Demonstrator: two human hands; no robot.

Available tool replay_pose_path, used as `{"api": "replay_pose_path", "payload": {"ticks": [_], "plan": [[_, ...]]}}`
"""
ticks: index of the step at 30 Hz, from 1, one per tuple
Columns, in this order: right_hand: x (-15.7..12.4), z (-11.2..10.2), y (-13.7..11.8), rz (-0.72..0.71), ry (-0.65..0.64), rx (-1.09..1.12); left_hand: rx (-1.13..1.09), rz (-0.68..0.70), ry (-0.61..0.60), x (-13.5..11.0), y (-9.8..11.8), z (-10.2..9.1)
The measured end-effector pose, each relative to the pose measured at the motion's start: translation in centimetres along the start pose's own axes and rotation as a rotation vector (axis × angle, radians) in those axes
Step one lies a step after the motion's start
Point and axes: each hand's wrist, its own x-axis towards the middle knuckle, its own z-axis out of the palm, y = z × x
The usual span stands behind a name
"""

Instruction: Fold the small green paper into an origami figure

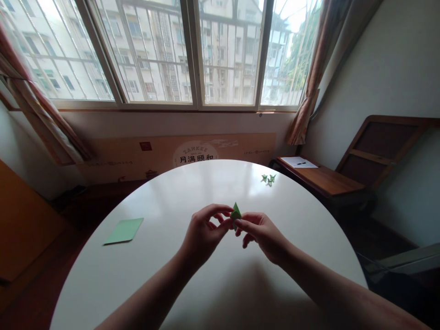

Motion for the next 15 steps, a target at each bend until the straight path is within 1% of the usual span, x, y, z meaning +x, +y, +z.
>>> {"api": "replay_pose_path", "payload": {"ticks": [4,8,11,15], "plan": [[0.06,-0.06,0.17,-0.099,0.011,-0.108,0.032,-0.025,-0.007,0.02,-0.11,-0.03],[-0.01,-0.15,0.14,-0.173,-0.003,-0.215,-0.02,-0.063,-0.013,0.1,-0.25,-0.11],[-0.11,-0.05,-0.12,-0.163,-0.016,-0.212,-0.045,-0.032,-0.009,0.05,-0.23,-0.14],[-0.26,0.14,-0.54,-0.094,-0.036,-0.096,-0.059,0.046,-0.021,-0.13,-0.32,-0.13]]}}
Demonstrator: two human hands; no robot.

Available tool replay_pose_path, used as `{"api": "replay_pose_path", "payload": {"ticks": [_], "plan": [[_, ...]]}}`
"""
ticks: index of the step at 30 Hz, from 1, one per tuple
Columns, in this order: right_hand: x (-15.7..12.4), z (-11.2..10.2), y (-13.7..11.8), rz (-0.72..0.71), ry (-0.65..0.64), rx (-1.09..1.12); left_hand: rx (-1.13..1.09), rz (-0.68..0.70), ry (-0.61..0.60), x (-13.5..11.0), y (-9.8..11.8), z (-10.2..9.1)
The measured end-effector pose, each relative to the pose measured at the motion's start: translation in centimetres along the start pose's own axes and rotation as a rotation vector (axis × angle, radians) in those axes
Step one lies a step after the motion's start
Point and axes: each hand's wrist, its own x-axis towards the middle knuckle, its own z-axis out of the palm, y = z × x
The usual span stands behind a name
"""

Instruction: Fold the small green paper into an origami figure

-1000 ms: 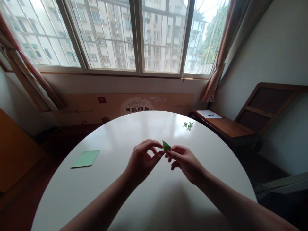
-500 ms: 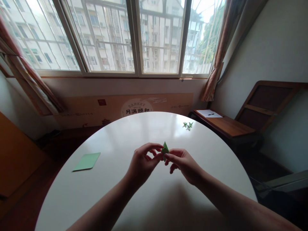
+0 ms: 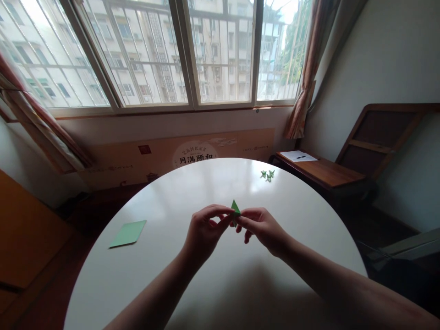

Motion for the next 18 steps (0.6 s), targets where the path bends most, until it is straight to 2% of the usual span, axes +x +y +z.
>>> {"api": "replay_pose_path", "payload": {"ticks": [7,13,18], "plan": [[0.01,-0.15,0.04,0.062,-0.048,0.131,0.063,0.212,0.009,0.14,-0.21,-0.12],[-0.12,-0.22,-0.41,0.06,-0.072,0.151,0.134,0.299,-0.036,0.21,0.04,-0.49],[-0.2,-0.26,-0.39,0.054,-0.108,0.165,0.145,0.291,-0.074,0.52,0.14,-0.84]]}}
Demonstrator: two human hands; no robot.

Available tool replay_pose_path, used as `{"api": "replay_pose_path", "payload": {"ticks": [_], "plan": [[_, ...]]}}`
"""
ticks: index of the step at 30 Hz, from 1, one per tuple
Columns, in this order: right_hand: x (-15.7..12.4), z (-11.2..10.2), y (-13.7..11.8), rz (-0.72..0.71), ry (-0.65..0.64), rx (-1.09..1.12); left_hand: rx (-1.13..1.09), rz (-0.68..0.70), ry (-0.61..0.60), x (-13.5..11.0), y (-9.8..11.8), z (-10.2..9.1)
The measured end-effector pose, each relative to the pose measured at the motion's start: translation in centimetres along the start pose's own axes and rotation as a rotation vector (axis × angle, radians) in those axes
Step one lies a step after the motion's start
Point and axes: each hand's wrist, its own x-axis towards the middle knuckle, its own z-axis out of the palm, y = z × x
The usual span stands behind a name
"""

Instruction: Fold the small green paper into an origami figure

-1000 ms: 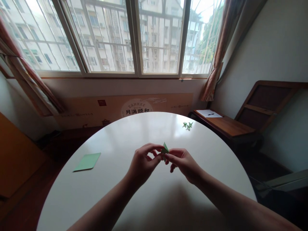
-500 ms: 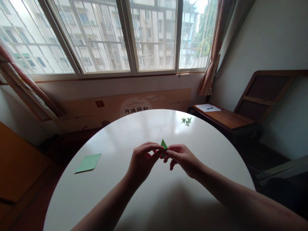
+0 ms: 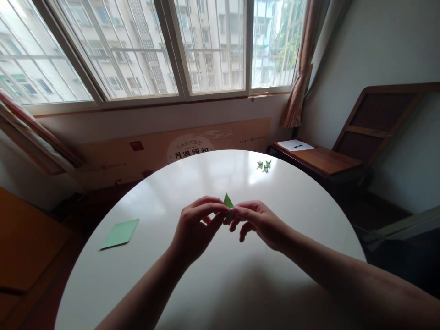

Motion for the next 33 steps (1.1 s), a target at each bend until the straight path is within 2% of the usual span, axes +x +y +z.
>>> {"api": "replay_pose_path", "payload": {"ticks": [8,13,16,18,22,28,33], "plan": [[0.1,-0.1,0.1,0.006,0.011,-0.037,0.003,-0.034,-0.039,0.0,0.4,0.0],[0.1,0.0,0.0,-0.007,0.038,-0.054,-0.093,-0.281,0.055,-0.1,-0.1,0.1],[0.1,0.0,0.0,-0.017,0.048,-0.036,-0.205,-0.443,0.027,0.0,-0.3,0.0],[0.1,-0.1,0.0,-0.027,0.054,-0.042,-0.23,-0.499,0.004,0.1,-0.3,-0.2],[-0.1,0.0,-0.1,-0.05,0.062,-0.104,-0.155,-0.494,-0.016,0.1,0.1,-0.4],[-0.1,0.2,0.0,-0.133,0.083,-0.242,0.103,-0.368,-0.011,0.0,0.6,-0.3],[-0.1,0.1,0.1,-0.113,0.123,-0.285,0.136,-0.352,-0.009,-0.2,0.7,-0.2]]}}
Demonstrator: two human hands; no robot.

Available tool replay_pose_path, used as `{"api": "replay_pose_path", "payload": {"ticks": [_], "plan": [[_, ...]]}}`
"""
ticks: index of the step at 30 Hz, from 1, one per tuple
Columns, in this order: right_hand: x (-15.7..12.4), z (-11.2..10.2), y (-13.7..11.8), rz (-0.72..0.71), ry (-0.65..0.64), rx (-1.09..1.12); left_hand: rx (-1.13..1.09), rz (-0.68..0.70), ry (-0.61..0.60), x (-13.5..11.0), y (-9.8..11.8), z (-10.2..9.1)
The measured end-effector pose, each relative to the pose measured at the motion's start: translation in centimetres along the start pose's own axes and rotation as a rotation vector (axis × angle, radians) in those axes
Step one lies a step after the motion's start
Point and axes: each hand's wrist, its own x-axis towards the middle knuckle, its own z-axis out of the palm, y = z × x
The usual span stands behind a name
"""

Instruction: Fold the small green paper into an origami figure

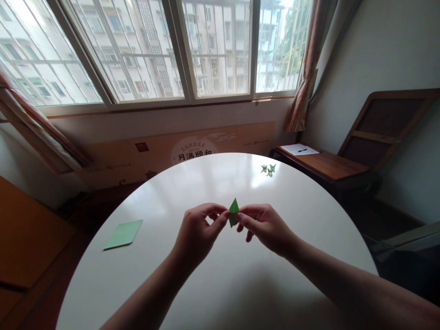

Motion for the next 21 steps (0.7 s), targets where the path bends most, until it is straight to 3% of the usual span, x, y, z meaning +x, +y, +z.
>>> {"api": "replay_pose_path", "payload": {"ticks": [9,21], "plan": [[0.1,-0.1,-0.2,0.116,0.069,0.095,-0.32,-0.243,-0.144,0.4,-0.2,0.7],[0.1,0.3,-0.2,0.142,0.04,0.066,-0.279,-0.207,-0.115,0.2,-0.2,1.2]]}}
